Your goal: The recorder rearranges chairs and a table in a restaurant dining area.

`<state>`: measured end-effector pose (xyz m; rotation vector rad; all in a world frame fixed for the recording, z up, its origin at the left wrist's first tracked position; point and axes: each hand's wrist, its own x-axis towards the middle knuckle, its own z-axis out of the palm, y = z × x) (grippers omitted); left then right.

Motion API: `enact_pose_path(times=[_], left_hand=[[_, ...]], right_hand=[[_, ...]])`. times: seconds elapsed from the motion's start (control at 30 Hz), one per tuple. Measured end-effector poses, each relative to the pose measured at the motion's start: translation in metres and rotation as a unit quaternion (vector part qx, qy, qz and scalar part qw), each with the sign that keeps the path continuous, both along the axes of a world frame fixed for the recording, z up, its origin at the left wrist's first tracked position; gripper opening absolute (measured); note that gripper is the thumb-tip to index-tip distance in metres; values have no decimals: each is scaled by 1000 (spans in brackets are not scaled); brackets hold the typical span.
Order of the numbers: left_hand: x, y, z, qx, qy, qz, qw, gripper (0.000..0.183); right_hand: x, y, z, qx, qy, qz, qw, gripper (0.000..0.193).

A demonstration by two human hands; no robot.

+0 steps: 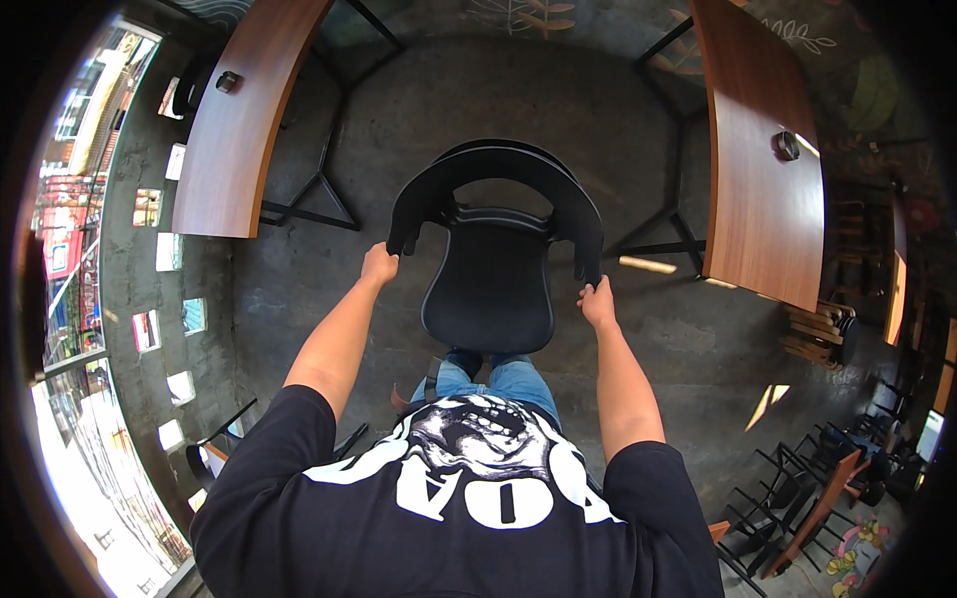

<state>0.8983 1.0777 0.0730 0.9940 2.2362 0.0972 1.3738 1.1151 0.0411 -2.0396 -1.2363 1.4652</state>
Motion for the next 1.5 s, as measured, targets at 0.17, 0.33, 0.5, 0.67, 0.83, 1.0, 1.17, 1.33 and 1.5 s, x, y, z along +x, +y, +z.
enact_pose_path(times=[0.17,0.33,0.5,0.67,0.83,1.0,1.17,1.33,1.5], left_hand=[[-5,-7,-14,22,9,-4,1000,27],[-28,-31,-35,34,-46,21,998,25],[-14,-28,-29,-20,-88,33,995,28],[-8,-36,-28,15,-108,63,992,30],[-4,-41,-17,33,-77,68,994,34],[4,-50,-20,85,-52,92,991,42],[9,-62,-17,107,-88,123,983,48],[33,-68,5,209,-30,157,965,59],[73,-69,61,407,-144,133,892,60]], right_hand=[[2,-3,11,19,-30,18,999,16],[-6,-2,23,44,5,27,999,13],[7,-7,6,37,-10,-10,999,25],[9,-14,2,21,-43,3,999,33],[20,-23,-7,31,-80,25,996,40],[12,-25,4,41,-78,11,996,43],[0,-24,29,127,-67,13,990,55],[-14,-24,54,258,-113,18,959,60],[-59,-22,108,338,26,116,934,59]])
